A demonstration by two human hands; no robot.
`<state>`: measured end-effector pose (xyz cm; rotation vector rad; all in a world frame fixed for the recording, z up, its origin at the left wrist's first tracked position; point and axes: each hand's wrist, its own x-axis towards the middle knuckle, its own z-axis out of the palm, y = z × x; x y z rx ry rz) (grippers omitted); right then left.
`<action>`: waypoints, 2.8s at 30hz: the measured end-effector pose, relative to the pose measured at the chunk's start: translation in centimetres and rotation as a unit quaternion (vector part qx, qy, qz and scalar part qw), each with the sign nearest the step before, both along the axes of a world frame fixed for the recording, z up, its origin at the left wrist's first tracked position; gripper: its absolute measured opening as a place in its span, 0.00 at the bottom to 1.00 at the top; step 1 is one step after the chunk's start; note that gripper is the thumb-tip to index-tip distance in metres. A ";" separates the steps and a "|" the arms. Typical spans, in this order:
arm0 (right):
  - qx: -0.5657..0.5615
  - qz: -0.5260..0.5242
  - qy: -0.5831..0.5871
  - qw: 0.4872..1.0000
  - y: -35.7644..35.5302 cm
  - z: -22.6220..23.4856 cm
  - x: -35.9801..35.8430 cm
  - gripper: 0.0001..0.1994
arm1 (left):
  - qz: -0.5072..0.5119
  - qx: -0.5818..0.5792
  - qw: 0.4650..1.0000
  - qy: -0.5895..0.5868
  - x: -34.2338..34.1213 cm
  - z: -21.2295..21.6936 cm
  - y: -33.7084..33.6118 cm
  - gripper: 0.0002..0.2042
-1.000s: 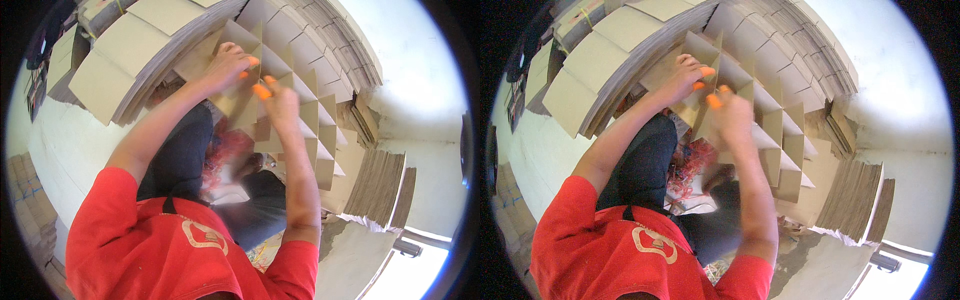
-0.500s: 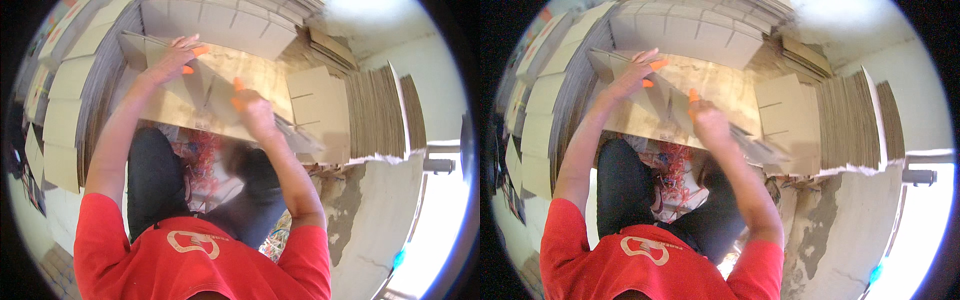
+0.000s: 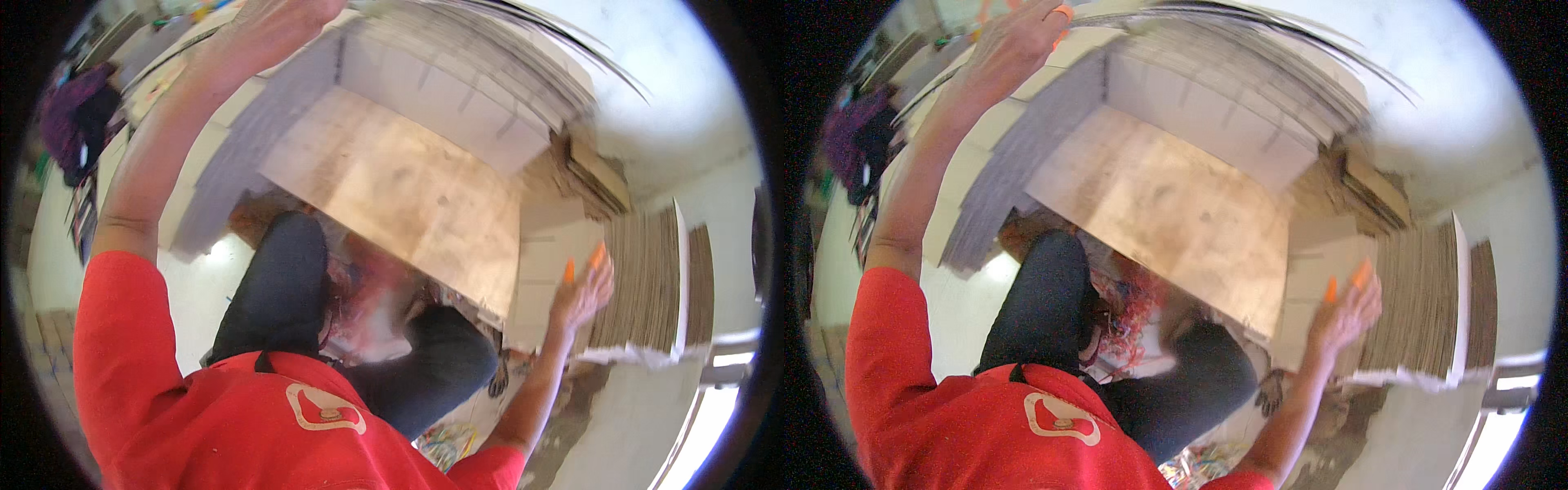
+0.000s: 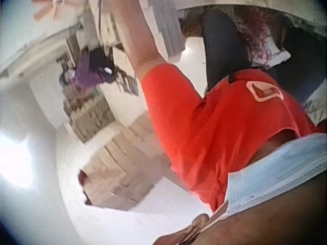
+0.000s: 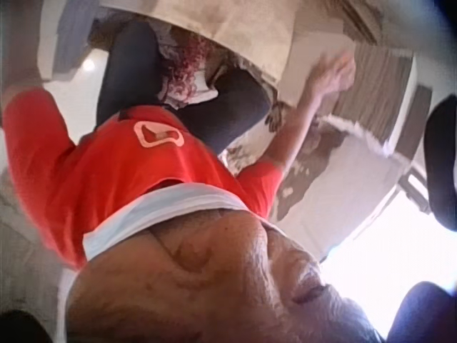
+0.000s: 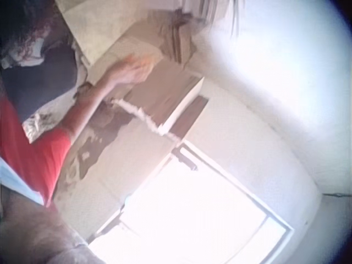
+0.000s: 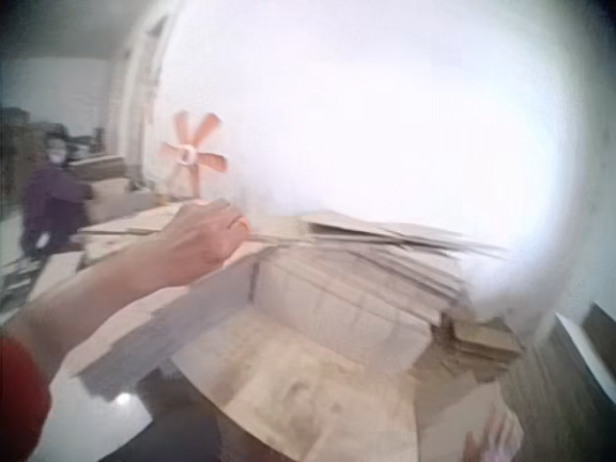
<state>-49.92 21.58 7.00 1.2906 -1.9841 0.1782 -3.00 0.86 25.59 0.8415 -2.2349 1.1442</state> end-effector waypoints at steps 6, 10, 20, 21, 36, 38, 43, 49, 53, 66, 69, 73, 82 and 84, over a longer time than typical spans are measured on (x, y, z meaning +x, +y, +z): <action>0.197 -0.252 -0.124 0.939 2.4 -6.2 -6.0 0.41 | 0.332 0.017 0.943 0.005 13.3 -5.0 -4.8 0.07; 0.201 -0.250 -0.144 0.936 2.4 -6.5 -8.4 0.34 | 0.390 0.090 0.916 0.000 12.8 -9.3 -4.4 0.06; 0.005 -0.147 -0.238 0.960 5.2 -3.9 -10.4 0.21 | 0.393 0.352 0.849 0.000 11.4 -15.7 -4.6 0.16; -0.006 -0.142 -0.247 0.959 5.0 -2.2 -9.1 0.20 | 0.393 0.356 0.848 0.009 11.0 -14.6 -4.2 0.18; -0.373 0.060 -0.351 0.857 -7.8 2.1 5.8 0.15 | -0.103 0.426 0.887 0.144 -19.5 -19.3 -14.5 0.24; -0.390 0.125 -0.358 0.839 -9.0 0.1 4.9 0.15 | -0.083 0.423 0.895 0.109 -23.6 -19.8 -15.7 0.24; -0.372 0.160 -0.388 0.828 -10.4 -0.9 4.8 0.16 | -0.043 0.371 0.925 0.073 -28.0 -22.4 -19.5 0.23; -0.372 0.195 -0.427 0.801 -11.6 -1.8 4.1 0.17 | -0.070 0.328 0.940 0.055 -29.0 -24.3 -23.4 0.17; -0.366 0.192 -0.425 0.805 -12.2 -1.8 4.8 0.18 | -0.110 0.331 0.936 0.046 -28.0 -23.9 -23.5 0.14; -0.315 0.176 -0.285 0.888 -13.0 -1.9 5.6 0.26 | -0.186 0.476 0.860 -0.008 -27.4 -23.1 -19.4 0.08; -0.264 0.128 -0.302 0.907 -12.6 -0.9 7.1 0.27 | -0.238 0.428 0.871 -0.044 -27.2 -23.6 -18.6 0.06; -0.249 0.144 -0.278 0.917 -12.3 -0.5 7.1 0.28 | -0.245 0.401 0.878 -0.086 -28.3 -22.3 -16.4 0.06; -0.227 0.161 -0.293 0.915 -11.9 -1.1 7.4 0.28 | -0.233 0.241 0.942 -0.010 -27.5 -23.9 -16.6 0.10; -0.237 0.170 -0.291 0.911 -11.9 -1.3 7.3 0.28 | -0.270 0.173 0.947 -0.005 -27.4 -24.3 -16.4 0.10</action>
